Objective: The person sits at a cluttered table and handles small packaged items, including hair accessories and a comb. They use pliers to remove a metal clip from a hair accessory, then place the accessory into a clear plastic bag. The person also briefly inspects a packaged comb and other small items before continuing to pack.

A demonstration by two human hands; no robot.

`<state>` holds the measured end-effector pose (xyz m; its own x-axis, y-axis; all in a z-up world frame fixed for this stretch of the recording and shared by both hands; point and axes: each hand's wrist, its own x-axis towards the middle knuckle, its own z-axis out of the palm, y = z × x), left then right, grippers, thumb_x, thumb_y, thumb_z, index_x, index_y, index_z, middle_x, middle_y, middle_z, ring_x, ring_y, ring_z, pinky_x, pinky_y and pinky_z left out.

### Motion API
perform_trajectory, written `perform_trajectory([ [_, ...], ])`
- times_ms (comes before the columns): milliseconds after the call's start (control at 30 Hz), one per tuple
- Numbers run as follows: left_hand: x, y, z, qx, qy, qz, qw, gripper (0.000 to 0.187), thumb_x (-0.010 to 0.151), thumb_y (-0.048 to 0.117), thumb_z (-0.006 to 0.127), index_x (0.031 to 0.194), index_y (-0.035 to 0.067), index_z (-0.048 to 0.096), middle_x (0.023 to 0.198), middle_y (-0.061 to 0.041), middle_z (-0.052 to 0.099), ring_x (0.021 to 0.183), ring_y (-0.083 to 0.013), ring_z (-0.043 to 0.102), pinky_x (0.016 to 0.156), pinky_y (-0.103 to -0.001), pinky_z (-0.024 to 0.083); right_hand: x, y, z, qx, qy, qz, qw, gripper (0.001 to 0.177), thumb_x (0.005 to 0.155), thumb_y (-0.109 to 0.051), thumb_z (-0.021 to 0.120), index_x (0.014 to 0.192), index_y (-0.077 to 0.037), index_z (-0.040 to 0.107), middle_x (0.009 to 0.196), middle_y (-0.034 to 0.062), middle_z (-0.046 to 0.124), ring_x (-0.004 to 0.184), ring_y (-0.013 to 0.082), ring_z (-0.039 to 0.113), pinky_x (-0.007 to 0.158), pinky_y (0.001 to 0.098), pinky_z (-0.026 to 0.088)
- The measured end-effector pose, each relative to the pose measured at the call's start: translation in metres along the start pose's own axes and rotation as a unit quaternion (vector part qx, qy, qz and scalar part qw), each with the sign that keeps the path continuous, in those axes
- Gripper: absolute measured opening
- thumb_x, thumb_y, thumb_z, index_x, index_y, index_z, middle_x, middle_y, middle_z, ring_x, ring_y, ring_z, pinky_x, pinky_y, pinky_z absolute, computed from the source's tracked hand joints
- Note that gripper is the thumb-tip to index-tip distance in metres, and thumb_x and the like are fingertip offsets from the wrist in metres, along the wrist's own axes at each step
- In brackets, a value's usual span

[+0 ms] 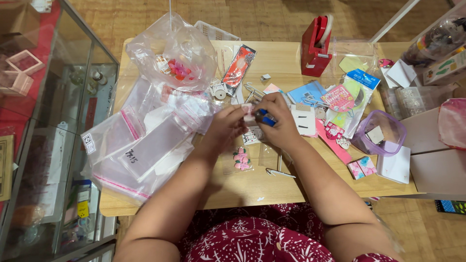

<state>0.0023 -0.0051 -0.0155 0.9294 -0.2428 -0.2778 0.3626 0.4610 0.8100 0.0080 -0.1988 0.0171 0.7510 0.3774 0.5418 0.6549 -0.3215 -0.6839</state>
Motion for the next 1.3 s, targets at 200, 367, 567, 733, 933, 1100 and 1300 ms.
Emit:
perform_trajectory([
  [200, 0.008, -0.003, -0.008, 0.041, 0.064, 0.191, 0.979, 0.029, 0.096, 0.007, 0.064, 0.123, -0.002, 0.058, 0.097, -0.006, 0.069, 0.078, -0.0103, 0.065, 0.071, -0.026, 0.057, 0.005, -0.007, -0.004, -0.038, 0.003, 0.033, 0.999, 0.039, 0.078, 0.005, 0.066, 0.116, -0.003, 0.064, 0.110, 0.0134, 0.059, 0.104, 0.0312, 0.062, 0.091, 0.0365, 0.051],
  [367, 0.005, -0.001, -0.002, 0.040, 0.089, 0.261, 0.960, 0.029, 0.096, -0.001, 0.063, 0.124, -0.006, 0.056, 0.101, -0.010, 0.071, 0.080, -0.0119, 0.068, 0.074, -0.027, 0.060, 0.007, -0.006, -0.007, -0.132, 0.027, 0.046, 0.990, 0.036, 0.083, -0.011, 0.075, 0.115, -0.002, 0.060, 0.106, 0.0157, 0.059, 0.100, 0.0361, 0.060, 0.087, 0.0436, 0.048],
  [567, 0.004, -0.006, 0.000, 0.085, 0.070, 0.288, 0.951, 0.028, 0.098, 0.000, 0.061, 0.125, -0.007, 0.059, 0.102, -0.011, 0.073, 0.087, -0.0115, 0.072, 0.078, -0.027, 0.062, 0.006, -0.012, -0.006, -0.206, 0.011, 0.055, 0.977, 0.039, 0.082, -0.020, 0.078, 0.116, -0.007, 0.065, 0.105, 0.0122, 0.061, 0.105, 0.0342, 0.058, 0.091, 0.0470, 0.041],
  [733, 0.002, -0.006, 0.003, 0.085, 0.065, 0.292, 0.951, 0.022, 0.101, 0.003, 0.062, 0.120, -0.007, 0.064, 0.098, -0.007, 0.074, 0.086, -0.0089, 0.071, 0.079, -0.025, 0.061, 0.007, -0.016, -0.004, -0.279, 0.009, 0.027, 0.960, 0.045, 0.079, -0.028, 0.084, 0.117, -0.010, 0.068, 0.105, 0.0089, 0.062, 0.105, 0.0321, 0.057, 0.088, 0.0449, 0.037],
  [933, -0.009, 0.000, 0.006, 0.265, 0.144, 0.314, 0.900, 0.017, 0.097, 0.008, 0.072, 0.086, -0.002, 0.063, 0.072, -0.003, 0.068, 0.064, -0.0043, 0.064, 0.058, -0.022, 0.051, 0.007, -0.022, -0.005, -0.316, 0.017, 0.014, 0.948, 0.046, 0.079, -0.031, 0.086, 0.119, -0.013, 0.071, 0.103, 0.0059, 0.062, 0.102, 0.0286, 0.056, 0.088, 0.0440, 0.036],
  [1100, -0.014, 0.005, 0.009, 0.272, 0.137, 0.345, 0.888, 0.021, 0.097, 0.008, 0.070, 0.079, 0.000, 0.061, 0.069, -0.001, 0.058, 0.062, -0.0034, 0.057, 0.056, -0.023, 0.048, 0.007, -0.024, -0.006, -0.317, 0.023, -0.012, 0.948, 0.046, 0.079, -0.030, 0.087, 0.119, -0.015, 0.070, 0.104, 0.0044, 0.062, 0.102, 0.0272, 0.057, 0.089, 0.0433, 0.037],
  [1300, -0.017, 0.008, 0.010, 0.333, 0.147, 0.387, 0.847, 0.023, 0.097, 0.008, 0.071, 0.079, -0.001, 0.062, 0.068, -0.003, 0.057, 0.060, -0.0083, 0.052, 0.056, -0.026, 0.044, 0.005, -0.024, -0.006, -0.354, 0.021, -0.014, 0.935, 0.051, 0.075, -0.024, 0.087, 0.122, -0.013, 0.071, 0.102, 0.0057, 0.062, 0.100, 0.0279, 0.057, 0.087, 0.0449, 0.037],
])
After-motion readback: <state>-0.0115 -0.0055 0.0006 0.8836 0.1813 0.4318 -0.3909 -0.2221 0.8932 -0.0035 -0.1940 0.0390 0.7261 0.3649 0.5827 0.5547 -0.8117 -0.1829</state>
